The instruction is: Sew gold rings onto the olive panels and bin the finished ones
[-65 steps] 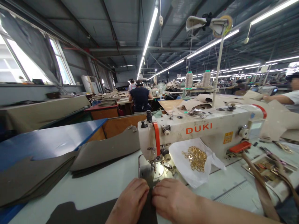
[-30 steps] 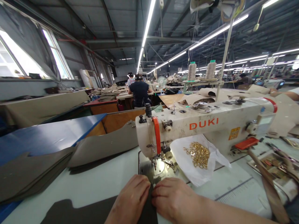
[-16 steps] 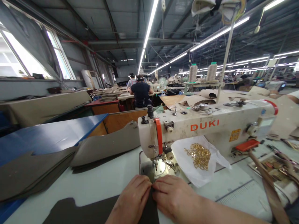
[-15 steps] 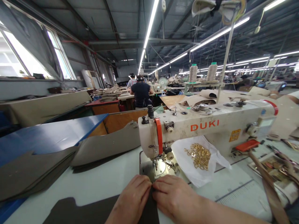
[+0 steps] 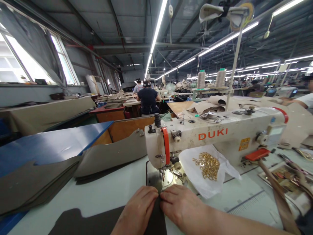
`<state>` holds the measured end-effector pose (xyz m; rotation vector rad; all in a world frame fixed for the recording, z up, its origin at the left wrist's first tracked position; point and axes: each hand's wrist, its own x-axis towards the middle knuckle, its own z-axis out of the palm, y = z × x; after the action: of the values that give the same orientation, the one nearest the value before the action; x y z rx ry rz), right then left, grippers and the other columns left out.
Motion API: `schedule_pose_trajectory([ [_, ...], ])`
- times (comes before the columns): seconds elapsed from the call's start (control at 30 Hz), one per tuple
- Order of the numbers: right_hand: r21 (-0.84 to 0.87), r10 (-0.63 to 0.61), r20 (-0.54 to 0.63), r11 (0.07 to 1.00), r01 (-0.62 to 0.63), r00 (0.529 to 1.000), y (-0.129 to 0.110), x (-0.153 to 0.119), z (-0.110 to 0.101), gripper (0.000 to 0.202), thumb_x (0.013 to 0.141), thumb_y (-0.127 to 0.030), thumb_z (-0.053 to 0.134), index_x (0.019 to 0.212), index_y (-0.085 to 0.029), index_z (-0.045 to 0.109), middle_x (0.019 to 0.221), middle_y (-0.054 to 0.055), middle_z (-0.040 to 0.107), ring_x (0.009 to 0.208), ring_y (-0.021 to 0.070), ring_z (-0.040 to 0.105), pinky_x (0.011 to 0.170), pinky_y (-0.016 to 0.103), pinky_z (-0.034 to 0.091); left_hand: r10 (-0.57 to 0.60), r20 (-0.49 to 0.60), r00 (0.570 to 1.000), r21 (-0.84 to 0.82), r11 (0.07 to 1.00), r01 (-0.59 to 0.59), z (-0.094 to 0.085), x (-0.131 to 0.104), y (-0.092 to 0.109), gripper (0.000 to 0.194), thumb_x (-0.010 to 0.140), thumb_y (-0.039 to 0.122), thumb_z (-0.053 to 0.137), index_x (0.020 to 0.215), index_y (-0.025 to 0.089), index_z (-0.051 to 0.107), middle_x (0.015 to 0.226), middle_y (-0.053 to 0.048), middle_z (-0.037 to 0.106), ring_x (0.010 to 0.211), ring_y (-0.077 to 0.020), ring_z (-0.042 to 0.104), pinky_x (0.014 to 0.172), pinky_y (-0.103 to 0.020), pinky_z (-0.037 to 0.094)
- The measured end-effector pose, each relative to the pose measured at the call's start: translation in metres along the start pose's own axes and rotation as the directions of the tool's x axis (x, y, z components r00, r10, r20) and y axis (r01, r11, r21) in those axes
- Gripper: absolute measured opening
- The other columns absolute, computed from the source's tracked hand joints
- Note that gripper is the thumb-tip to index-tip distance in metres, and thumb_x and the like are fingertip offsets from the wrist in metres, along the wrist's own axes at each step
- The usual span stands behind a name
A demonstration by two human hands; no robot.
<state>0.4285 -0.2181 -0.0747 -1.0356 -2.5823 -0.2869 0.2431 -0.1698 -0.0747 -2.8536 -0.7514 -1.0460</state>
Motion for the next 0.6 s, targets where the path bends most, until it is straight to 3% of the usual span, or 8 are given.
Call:
schedule_pose_trajectory([
  [0.17,-0.043,-0.010,0.047,0.999,0.012,0.999,0.015,0.002,-0.006,0.008,0.089,-0.021,0.055,0.082,-0.016,0.056,0.086,0.002,0.061,0.082,0.0177,0.053,0.077,0.031,0.041,0.039,-0.062,0.997,-0.001,0.999,-0.040,0.010,0.015,-0.007,0.026,0.086,0.007,0.038,0.081,0.021,0.060,0.075,-0.001,0.069,0.070,-0.0141,0.067,0.064,-0.022,0.057],
  [0.6,0.006,0.062,0.054,0.998,-0.062,0.997,0.037,0.008,0.005,0.009,0.091,-0.018,0.050,0.088,-0.015,0.057,0.097,0.005,0.063,0.088,0.0181,0.055,0.079,0.028,0.043,0.050,-0.119,0.992,0.051,0.998,-0.044,0.022,0.037,-0.024,0.026,0.083,0.008,0.040,0.079,0.022,0.061,0.075,0.000,0.072,0.068,-0.0156,0.069,0.064,-0.024,0.058],
])
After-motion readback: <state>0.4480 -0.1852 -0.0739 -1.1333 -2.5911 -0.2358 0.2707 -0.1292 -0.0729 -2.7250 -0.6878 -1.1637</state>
